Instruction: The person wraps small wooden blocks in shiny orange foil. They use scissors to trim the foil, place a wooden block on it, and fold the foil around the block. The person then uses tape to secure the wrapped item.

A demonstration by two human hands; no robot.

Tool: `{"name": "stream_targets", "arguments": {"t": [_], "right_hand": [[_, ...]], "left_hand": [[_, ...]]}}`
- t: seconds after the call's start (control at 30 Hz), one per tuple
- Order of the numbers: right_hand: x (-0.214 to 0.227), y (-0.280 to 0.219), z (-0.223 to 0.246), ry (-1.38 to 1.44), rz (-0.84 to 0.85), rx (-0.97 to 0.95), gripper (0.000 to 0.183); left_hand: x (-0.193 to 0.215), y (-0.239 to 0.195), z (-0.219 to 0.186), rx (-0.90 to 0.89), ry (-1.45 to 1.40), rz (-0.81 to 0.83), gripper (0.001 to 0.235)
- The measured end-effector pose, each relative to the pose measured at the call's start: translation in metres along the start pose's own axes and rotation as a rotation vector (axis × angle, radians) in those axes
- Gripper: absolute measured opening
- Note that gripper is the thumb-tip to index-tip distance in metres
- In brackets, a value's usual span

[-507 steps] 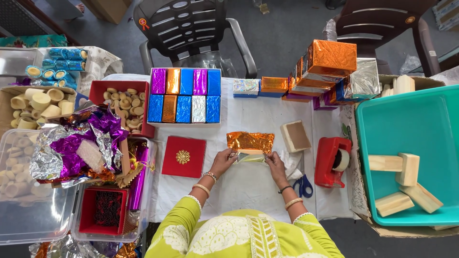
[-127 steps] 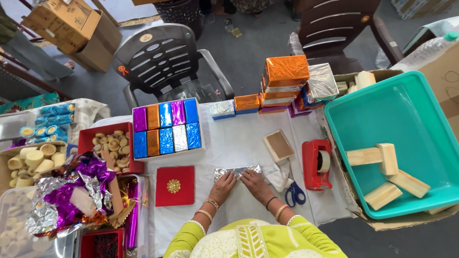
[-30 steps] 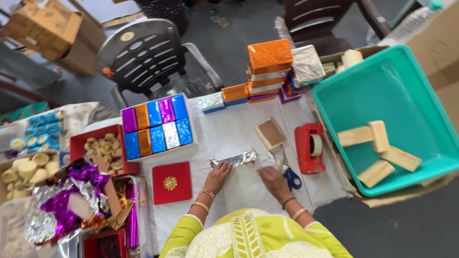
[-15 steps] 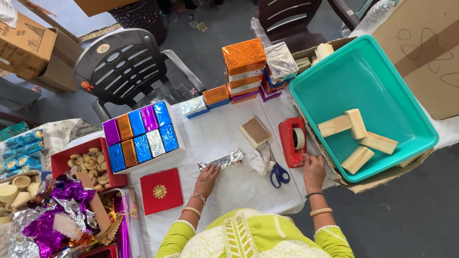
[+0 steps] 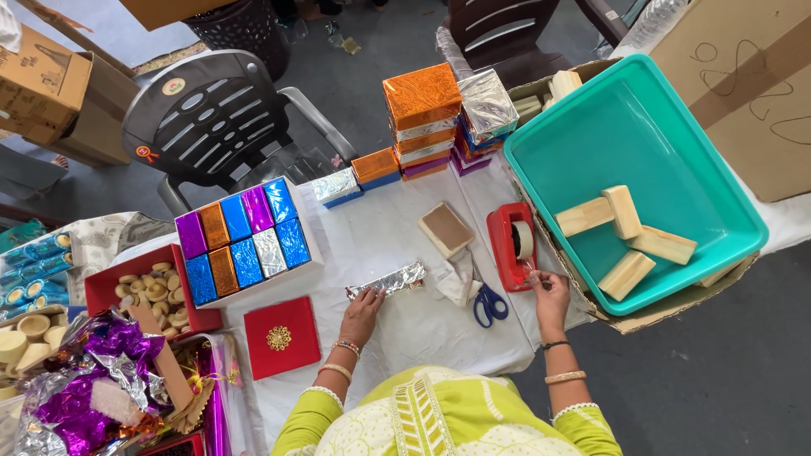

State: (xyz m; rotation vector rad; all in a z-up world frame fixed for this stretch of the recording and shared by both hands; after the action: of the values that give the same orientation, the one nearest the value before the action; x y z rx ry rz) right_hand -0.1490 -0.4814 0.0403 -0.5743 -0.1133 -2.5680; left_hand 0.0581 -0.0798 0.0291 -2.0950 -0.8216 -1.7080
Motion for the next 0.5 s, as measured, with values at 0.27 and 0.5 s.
{"name": "stream_targets", "arguments": {"t": [0.27, 0.5], "right_hand": [[-0.013, 0.001, -0.032, 0.476, 0.074, -0.166, 0.015], [-0.008, -0.019, -0.013, 0.328, -0.023, -0.13, 0.04]], "left_hand": [[0.002, -0.001, 0.002, 0.013, -0.028, -0.02, 0.054], [0.0, -0.002, 0.002, 0.01, -0.039, -0.039, 0.052]]}}
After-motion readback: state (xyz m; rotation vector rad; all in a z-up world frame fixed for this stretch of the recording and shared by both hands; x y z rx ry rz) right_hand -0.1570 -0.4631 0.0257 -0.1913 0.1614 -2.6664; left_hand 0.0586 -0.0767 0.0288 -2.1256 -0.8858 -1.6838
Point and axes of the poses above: each hand's wrist, its own y-axis towards the middle knuckle, its own x-axis out of the back of the hand, z = x × y, the point moved 8 cm from there along y, towards the middle knuckle, and after that the axes turned 1 degree about -x, right-handed, at the moved point
